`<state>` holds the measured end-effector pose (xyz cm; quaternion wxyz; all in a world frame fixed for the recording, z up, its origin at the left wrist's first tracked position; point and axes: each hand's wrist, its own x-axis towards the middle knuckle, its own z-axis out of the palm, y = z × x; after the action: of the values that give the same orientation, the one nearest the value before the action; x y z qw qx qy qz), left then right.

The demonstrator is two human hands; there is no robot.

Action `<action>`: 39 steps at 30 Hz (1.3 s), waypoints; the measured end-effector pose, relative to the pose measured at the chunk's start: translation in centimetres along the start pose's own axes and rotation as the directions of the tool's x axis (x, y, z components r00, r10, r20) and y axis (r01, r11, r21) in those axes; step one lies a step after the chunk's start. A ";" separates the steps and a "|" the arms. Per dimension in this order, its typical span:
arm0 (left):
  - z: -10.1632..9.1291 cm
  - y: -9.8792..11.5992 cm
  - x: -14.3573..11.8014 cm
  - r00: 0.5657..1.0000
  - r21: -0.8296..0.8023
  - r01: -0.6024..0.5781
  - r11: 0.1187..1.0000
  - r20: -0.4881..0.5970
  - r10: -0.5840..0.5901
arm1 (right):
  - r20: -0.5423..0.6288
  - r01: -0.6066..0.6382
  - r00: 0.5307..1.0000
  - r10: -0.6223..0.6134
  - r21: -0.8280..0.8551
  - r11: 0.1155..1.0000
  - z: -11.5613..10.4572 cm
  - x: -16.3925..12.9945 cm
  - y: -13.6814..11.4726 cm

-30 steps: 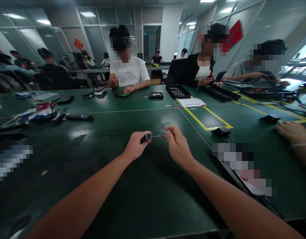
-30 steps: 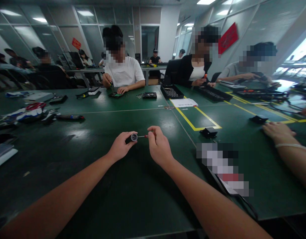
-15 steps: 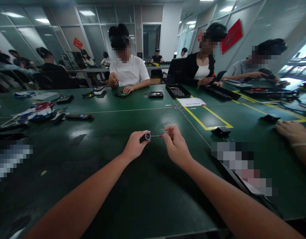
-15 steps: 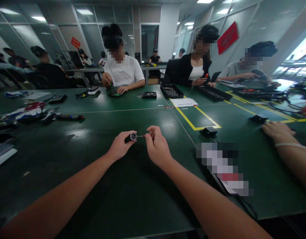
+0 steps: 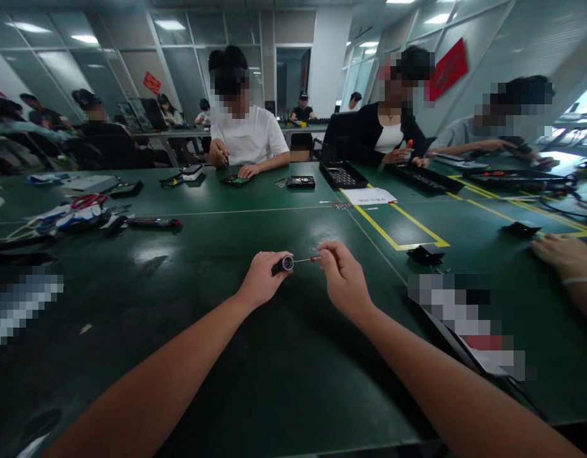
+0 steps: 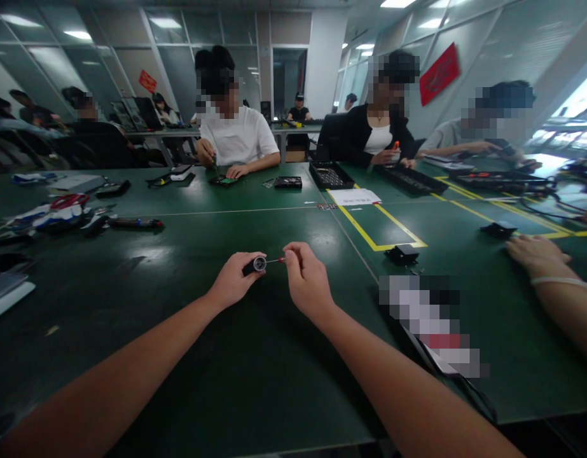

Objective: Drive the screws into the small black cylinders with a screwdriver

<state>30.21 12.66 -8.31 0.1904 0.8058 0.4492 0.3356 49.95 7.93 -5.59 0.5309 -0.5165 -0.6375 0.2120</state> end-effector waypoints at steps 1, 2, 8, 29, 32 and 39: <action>0.0 0.0 0.0 1.000 -0.001 0.002 1.000 -0.003 -0.002 | -0.006 -0.003 1.000 0.003 0.032 0.999 0.0 0.0 0.1; 0.0 0.0 0.0 1.000 0.000 0.002 1.000 -0.005 -0.002 | -0.013 -0.005 1.000 0.006 0.064 0.998 0.1 0.0 0.2; 0.1 -0.1 0.0 0.998 0.033 -0.066 0.997 0.004 0.066 | -0.087 -0.127 0.984 0.153 0.253 0.959 0.7 0.7 0.9; 0.3 -0.8 0.1 0.997 0.059 -0.062 0.996 -0.041 0.065 | -0.083 -0.145 0.981 0.175 0.285 0.948 0.8 0.9 1.3; 0.3 -0.8 0.1 0.996 0.059 -0.063 0.996 -0.052 0.066 | -0.013 -0.103 0.994 0.110 0.248 0.963 0.4 0.8 0.9; 0.2 -0.6 0.1 0.997 0.066 -0.054 0.996 -0.049 0.057 | 0.047 -0.051 0.998 0.043 0.189 0.981 0.2 -0.1 0.0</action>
<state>29.97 13.05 -8.80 0.1434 0.8150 0.4419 0.3464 49.78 7.87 -5.76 0.5590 -0.4738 -0.6131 0.2951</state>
